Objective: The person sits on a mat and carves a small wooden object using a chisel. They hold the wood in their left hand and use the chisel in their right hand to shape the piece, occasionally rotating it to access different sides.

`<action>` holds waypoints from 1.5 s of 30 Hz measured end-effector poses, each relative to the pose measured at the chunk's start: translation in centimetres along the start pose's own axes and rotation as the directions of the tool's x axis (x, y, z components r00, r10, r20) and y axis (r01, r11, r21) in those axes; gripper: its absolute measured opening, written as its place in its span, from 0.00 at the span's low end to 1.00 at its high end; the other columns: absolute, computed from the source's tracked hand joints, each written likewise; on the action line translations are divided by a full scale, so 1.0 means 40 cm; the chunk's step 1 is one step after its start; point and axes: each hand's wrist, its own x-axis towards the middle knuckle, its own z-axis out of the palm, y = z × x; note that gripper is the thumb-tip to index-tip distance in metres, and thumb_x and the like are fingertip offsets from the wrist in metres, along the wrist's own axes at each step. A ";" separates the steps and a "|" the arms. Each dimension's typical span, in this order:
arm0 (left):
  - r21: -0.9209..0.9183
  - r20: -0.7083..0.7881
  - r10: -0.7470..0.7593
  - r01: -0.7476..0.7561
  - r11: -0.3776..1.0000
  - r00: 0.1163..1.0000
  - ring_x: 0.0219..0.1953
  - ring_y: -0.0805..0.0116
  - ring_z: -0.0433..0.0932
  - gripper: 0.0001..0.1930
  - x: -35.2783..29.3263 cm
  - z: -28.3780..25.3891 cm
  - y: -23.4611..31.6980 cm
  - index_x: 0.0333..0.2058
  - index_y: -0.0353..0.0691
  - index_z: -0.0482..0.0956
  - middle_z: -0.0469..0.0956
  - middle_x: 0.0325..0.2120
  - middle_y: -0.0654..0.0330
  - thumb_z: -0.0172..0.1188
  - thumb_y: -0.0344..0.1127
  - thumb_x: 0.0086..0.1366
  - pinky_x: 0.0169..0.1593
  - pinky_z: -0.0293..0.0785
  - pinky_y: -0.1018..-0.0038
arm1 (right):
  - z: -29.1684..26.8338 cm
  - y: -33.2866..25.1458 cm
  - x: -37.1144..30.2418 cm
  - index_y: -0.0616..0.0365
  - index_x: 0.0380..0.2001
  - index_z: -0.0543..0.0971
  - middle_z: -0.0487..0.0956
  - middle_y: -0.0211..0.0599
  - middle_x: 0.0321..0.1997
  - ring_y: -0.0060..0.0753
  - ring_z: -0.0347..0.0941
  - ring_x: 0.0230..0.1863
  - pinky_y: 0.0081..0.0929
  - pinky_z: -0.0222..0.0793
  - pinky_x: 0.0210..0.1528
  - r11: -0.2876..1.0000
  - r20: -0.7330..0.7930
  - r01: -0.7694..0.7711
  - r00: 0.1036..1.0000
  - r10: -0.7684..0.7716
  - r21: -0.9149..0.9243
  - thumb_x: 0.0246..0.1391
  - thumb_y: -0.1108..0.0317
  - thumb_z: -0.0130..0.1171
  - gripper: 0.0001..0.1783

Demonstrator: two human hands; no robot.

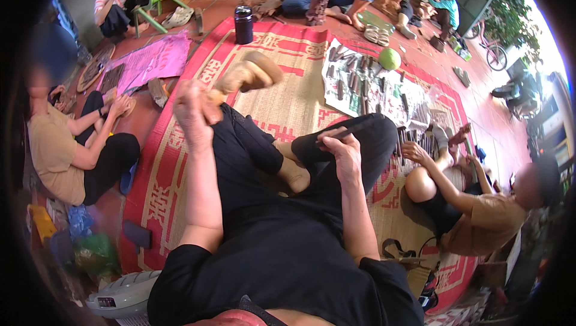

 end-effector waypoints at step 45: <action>0.201 0.484 0.443 -0.588 0.783 0.755 0.48 0.60 0.64 0.19 0.152 0.061 0.362 0.31 0.31 0.69 0.67 0.31 0.56 0.42 0.45 0.66 0.60 0.52 0.60 | 0.009 -0.071 -0.038 0.58 0.26 0.76 0.78 0.32 0.25 0.22 0.75 0.25 0.19 0.73 0.34 0.998 0.011 0.024 1.000 -0.024 0.054 0.46 0.71 0.63 0.05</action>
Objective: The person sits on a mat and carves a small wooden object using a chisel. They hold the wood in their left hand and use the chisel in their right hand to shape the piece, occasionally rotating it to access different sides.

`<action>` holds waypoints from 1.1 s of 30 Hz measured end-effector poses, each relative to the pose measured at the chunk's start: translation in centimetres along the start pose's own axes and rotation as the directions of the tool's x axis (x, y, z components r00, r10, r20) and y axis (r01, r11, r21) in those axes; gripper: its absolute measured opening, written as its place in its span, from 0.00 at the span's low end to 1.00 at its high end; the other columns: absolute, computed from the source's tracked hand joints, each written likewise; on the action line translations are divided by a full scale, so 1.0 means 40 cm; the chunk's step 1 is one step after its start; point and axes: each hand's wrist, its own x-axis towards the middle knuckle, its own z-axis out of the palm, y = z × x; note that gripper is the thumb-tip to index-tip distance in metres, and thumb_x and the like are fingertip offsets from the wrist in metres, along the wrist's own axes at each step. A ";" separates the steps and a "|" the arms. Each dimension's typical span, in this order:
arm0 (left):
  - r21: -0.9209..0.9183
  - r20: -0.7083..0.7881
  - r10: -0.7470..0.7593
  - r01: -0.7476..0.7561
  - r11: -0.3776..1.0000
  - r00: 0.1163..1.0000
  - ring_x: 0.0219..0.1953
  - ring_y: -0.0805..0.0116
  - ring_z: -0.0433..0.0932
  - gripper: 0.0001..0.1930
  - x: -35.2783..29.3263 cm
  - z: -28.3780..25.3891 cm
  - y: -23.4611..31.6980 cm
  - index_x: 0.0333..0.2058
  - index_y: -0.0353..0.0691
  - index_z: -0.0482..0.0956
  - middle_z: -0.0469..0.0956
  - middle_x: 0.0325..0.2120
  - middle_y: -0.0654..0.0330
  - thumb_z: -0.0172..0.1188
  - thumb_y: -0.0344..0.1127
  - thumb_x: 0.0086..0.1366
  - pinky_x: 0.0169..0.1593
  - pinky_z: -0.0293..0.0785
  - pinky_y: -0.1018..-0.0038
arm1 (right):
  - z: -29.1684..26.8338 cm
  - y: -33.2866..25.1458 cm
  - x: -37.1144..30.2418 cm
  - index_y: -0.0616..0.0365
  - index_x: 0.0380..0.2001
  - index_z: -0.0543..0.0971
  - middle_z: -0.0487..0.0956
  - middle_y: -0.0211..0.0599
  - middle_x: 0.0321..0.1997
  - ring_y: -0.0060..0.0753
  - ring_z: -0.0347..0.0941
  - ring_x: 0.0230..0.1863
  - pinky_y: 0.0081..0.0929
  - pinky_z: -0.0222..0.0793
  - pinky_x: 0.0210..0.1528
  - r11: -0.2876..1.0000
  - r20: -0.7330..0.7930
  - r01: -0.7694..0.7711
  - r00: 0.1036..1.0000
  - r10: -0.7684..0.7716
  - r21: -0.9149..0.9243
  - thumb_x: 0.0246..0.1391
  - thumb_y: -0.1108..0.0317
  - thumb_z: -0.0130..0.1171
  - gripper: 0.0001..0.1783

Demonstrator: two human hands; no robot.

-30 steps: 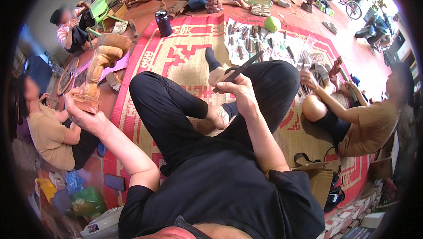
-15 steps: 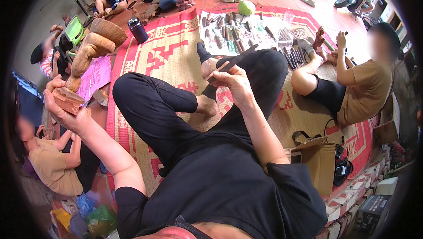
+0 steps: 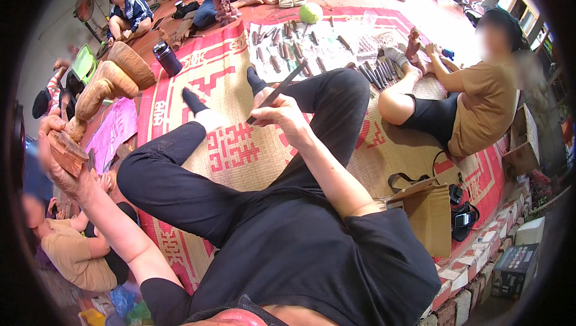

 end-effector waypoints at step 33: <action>-0.030 0.125 -0.851 0.859 0.511 0.510 0.09 0.81 0.63 0.12 -0.420 0.309 -0.540 0.24 0.38 0.73 0.66 0.11 0.69 0.56 0.38 0.63 0.15 0.57 0.82 | -0.077 0.237 0.401 0.61 0.19 0.72 0.70 0.31 0.16 0.18 0.62 0.13 0.18 0.54 0.13 0.985 -0.318 -0.171 0.934 0.162 0.000 0.44 0.75 0.60 0.07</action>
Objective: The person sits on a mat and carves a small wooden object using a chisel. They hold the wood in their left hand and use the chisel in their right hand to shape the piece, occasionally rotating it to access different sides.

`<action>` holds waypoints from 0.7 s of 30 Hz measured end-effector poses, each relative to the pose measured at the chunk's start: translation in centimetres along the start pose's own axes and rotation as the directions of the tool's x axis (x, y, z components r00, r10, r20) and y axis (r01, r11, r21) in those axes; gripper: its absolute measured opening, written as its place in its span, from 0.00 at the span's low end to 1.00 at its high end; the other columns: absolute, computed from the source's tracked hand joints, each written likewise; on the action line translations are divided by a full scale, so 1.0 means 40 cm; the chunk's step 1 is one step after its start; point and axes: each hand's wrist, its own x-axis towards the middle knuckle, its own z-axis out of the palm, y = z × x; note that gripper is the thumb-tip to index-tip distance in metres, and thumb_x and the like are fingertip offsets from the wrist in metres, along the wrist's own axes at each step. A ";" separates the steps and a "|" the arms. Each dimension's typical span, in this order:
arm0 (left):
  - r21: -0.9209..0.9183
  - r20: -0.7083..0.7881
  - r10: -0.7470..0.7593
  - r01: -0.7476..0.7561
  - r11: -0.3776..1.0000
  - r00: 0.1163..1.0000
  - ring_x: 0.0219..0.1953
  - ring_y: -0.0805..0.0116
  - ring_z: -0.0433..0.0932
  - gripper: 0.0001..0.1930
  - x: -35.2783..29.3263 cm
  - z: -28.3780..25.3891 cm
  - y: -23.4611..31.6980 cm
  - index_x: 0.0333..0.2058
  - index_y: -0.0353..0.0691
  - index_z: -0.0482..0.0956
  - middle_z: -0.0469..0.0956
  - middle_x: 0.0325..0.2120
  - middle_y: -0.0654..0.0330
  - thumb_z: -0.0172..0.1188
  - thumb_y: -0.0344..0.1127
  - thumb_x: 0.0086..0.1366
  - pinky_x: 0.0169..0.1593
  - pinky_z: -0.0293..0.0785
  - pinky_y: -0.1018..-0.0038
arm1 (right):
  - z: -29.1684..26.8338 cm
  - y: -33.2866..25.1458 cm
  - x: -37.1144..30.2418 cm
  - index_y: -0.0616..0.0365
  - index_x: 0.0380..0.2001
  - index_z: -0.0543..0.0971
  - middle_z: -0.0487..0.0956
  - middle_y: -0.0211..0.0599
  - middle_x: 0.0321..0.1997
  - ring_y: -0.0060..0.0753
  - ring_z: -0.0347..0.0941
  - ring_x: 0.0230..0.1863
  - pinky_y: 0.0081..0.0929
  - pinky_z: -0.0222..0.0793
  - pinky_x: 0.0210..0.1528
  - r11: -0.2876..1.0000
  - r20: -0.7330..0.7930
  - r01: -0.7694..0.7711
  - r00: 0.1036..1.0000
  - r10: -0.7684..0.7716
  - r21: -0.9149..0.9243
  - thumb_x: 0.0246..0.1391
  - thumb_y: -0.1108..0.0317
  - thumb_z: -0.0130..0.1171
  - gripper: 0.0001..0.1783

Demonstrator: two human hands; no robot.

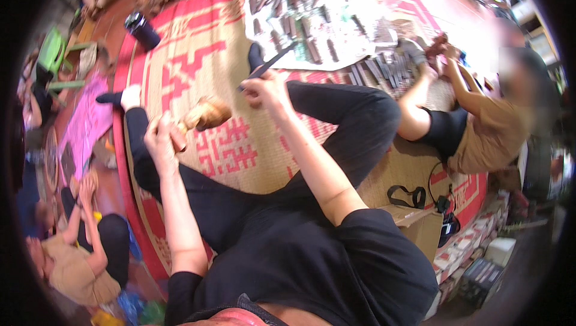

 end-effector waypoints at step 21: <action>0.360 -0.243 -0.118 0.202 0.911 0.963 0.26 0.75 0.71 0.17 0.055 -0.020 -0.172 0.27 0.35 0.74 0.74 0.22 0.63 0.48 0.43 0.66 0.34 0.66 0.76 | -0.071 0.257 0.047 0.62 0.26 0.76 0.76 0.31 0.23 0.19 0.73 0.25 0.17 0.68 0.30 0.955 0.007 -0.242 0.969 0.247 -0.170 0.46 0.77 0.59 0.03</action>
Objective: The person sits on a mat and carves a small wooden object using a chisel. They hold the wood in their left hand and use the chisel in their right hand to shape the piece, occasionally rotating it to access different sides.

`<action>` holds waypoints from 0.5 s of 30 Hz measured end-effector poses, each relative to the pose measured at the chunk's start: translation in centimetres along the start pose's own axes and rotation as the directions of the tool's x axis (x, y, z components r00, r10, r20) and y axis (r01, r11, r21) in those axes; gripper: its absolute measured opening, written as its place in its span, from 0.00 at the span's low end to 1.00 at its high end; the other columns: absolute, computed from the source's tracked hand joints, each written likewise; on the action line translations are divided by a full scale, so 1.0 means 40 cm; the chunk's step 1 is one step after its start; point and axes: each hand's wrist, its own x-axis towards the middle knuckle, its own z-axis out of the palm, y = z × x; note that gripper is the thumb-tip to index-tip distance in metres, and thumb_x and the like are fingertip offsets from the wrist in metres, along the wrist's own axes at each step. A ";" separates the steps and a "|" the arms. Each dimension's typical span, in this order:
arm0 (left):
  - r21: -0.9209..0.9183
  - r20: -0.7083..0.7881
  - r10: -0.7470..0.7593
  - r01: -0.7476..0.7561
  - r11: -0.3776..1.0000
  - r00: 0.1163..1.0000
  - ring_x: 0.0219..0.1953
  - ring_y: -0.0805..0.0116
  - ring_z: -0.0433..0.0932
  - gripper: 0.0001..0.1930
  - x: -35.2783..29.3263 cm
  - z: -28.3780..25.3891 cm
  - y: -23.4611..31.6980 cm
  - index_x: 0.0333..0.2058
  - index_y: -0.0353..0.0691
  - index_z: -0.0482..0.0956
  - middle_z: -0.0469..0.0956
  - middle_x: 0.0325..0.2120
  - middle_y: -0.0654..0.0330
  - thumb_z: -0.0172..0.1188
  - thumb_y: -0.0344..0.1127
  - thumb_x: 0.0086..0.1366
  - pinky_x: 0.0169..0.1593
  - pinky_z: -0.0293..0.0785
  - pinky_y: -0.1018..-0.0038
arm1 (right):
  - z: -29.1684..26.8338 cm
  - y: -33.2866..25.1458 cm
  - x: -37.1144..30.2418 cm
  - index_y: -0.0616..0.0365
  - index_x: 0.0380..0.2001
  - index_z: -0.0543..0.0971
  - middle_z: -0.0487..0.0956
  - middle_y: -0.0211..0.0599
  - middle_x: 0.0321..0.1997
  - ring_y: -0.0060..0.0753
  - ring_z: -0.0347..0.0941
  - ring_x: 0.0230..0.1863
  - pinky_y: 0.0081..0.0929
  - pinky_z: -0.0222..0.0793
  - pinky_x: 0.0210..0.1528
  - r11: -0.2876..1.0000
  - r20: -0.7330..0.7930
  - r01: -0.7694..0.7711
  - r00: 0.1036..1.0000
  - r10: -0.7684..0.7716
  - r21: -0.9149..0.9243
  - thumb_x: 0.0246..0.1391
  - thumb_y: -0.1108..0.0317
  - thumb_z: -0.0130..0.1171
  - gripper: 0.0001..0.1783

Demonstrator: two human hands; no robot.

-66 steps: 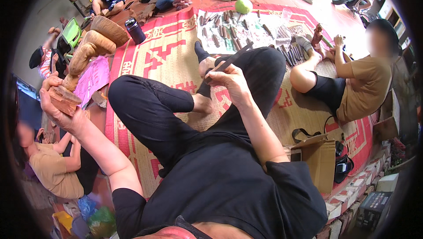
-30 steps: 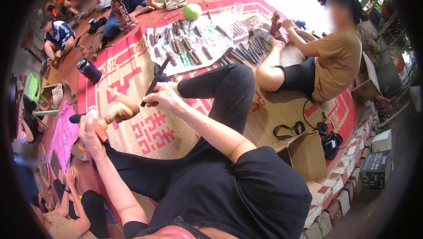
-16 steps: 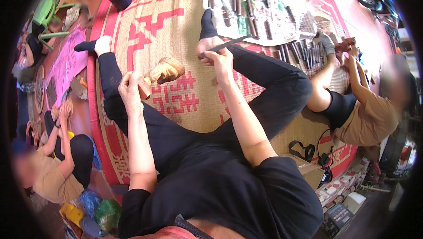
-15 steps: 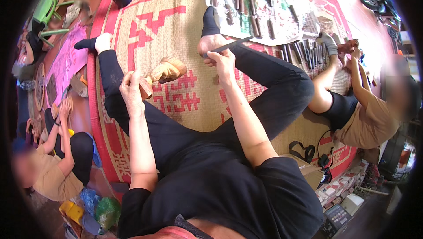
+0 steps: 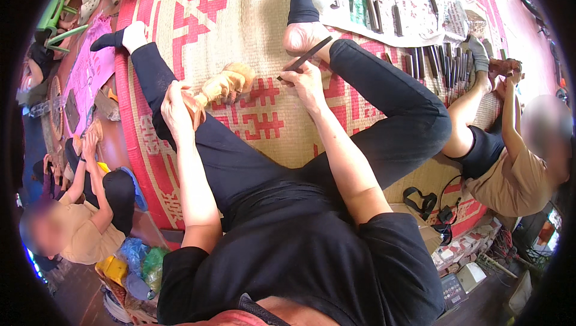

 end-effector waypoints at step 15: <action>0.120 0.097 0.112 -0.124 0.985 0.989 0.23 0.73 0.69 0.17 -0.063 -0.015 0.015 0.25 0.34 0.70 0.71 0.20 0.58 0.49 0.41 0.67 0.30 0.66 0.72 | 0.022 0.027 0.022 0.62 0.24 0.73 0.74 0.33 0.21 0.20 0.69 0.20 0.17 0.66 0.23 0.992 0.044 -0.120 0.992 0.121 -0.023 0.45 0.80 0.59 0.05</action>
